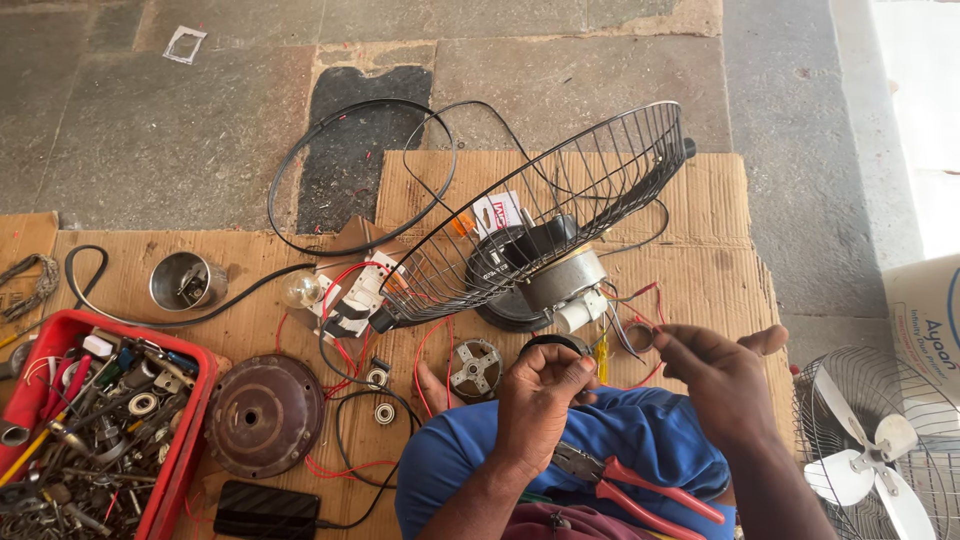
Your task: The person connects wires to a fan motor and applies adhesive tape to the connections by hand.
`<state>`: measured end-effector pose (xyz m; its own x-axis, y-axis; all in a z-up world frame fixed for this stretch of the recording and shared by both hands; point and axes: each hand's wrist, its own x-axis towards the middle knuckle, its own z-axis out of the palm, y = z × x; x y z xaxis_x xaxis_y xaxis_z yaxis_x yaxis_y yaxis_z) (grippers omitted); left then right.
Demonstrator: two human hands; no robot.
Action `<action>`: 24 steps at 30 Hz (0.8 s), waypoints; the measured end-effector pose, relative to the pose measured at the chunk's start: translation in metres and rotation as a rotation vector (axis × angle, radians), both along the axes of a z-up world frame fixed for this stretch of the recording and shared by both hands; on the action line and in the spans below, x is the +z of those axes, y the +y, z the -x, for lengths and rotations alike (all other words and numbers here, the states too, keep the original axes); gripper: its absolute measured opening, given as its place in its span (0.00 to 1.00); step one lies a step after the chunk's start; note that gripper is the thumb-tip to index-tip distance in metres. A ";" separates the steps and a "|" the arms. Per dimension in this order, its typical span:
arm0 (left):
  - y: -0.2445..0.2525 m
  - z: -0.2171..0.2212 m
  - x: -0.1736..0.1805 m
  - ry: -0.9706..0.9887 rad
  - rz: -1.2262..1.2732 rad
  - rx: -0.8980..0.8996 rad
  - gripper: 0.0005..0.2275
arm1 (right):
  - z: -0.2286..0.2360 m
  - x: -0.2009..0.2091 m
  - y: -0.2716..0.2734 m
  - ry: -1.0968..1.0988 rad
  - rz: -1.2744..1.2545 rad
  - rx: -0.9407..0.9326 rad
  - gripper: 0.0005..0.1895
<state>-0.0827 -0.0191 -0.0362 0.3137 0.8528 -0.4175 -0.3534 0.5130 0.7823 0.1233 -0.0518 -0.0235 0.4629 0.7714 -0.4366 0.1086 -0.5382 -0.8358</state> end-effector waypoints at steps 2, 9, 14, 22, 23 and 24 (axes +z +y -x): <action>-0.001 -0.002 -0.004 0.015 -0.036 0.011 0.05 | 0.004 0.010 -0.003 -0.069 0.017 0.033 0.16; -0.002 -0.003 -0.013 0.199 -0.164 -0.063 0.04 | 0.018 0.023 -0.015 -0.268 -0.096 0.087 0.12; -0.001 -0.005 0.000 0.207 -0.276 -0.115 0.04 | 0.022 0.015 -0.020 -0.581 -0.461 0.221 0.09; 0.010 -0.015 0.033 0.368 -0.471 -0.124 0.07 | 0.035 0.013 -0.027 -0.351 -0.240 0.113 0.10; 0.011 -0.015 0.035 0.413 -0.554 -0.138 0.06 | 0.035 0.011 -0.028 -0.391 -0.285 0.133 0.09; 0.013 -0.015 0.036 0.458 -0.638 -0.151 0.06 | 0.035 0.009 -0.029 -0.430 -0.329 0.154 0.09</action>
<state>-0.0677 -0.0065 -0.0002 0.3606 0.9325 0.0209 0.1114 -0.0652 0.9916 0.0885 -0.0810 -0.0141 0.4176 0.9077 0.0412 0.5330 -0.2080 -0.8202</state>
